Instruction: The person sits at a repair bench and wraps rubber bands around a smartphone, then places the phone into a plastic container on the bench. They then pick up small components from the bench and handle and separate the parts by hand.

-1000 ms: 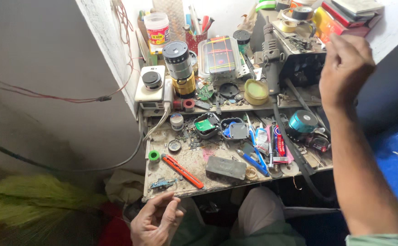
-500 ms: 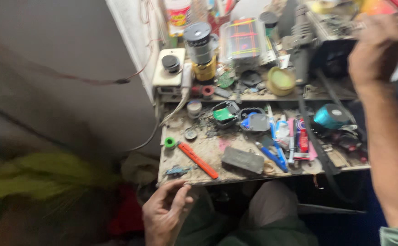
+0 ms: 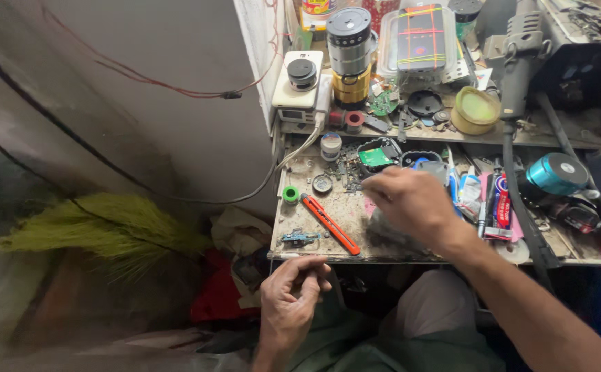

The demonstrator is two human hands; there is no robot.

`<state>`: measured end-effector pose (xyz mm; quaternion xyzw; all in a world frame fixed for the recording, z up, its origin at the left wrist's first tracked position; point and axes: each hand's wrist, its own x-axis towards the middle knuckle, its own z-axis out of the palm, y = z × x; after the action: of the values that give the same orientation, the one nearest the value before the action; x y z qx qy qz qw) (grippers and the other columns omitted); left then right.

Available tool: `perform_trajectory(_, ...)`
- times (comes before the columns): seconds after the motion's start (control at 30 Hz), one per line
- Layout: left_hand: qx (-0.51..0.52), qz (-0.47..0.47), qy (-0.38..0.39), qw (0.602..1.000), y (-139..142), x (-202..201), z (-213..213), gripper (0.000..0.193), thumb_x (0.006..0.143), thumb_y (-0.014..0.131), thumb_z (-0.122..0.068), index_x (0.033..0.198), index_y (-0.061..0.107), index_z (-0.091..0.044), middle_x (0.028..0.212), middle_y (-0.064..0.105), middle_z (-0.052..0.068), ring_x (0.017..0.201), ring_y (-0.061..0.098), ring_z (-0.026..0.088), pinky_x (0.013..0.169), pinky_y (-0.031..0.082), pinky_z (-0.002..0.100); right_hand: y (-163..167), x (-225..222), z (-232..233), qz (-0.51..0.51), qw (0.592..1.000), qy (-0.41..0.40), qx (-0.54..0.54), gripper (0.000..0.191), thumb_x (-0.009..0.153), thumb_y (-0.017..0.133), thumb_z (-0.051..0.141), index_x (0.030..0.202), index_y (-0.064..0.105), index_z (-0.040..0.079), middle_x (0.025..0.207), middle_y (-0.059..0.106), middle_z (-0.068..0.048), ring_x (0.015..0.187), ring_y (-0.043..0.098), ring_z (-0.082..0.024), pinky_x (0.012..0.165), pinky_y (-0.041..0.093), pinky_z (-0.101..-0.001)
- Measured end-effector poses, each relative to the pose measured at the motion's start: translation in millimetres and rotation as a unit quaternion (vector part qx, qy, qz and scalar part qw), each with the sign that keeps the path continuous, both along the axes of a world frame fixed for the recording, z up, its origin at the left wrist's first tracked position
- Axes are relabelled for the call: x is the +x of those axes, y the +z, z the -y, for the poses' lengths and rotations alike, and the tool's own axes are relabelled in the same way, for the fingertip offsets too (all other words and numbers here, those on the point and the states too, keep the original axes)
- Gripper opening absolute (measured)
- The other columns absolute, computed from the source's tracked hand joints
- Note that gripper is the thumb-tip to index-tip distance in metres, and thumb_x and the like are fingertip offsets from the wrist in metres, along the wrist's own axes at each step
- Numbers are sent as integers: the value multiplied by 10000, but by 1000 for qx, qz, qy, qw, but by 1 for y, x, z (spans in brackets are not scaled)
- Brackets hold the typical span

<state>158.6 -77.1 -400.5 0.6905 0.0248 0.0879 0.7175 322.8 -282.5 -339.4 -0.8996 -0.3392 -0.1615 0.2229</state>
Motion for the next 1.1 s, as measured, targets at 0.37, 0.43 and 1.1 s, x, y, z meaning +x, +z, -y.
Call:
perform_trajectory(0.37,-17,-24,14,999,2,-2,-14,237,935,581,54,1102,732,-22,971,747,42,757,706,84,622,582,224,-18,16,-35,-69,983,-70,-156,266,879,730,337,1048,739,131,772,727,-156,767,714,-355,690,555,-485)
perform_trajectory(0.43,-20,-26,9,999,3,-1,-14,233,935,583,51,1101,730,-20,969,749,44,756,708,84,611,575,223,-16,15,-29,-88,991,-63,-81,242,872,752,313,1018,742,120,782,735,-140,746,720,-316,677,556,-449)
perform_trajectory(1.1,95,162,-22,982,18,6,7,410,872,789,-53,1265,675,-35,1095,729,89,909,719,143,769,604,270,-36,-82,-1,-517,756,17,401,169,898,767,161,944,742,0,729,678,-3,592,571,-62,524,462,-217)
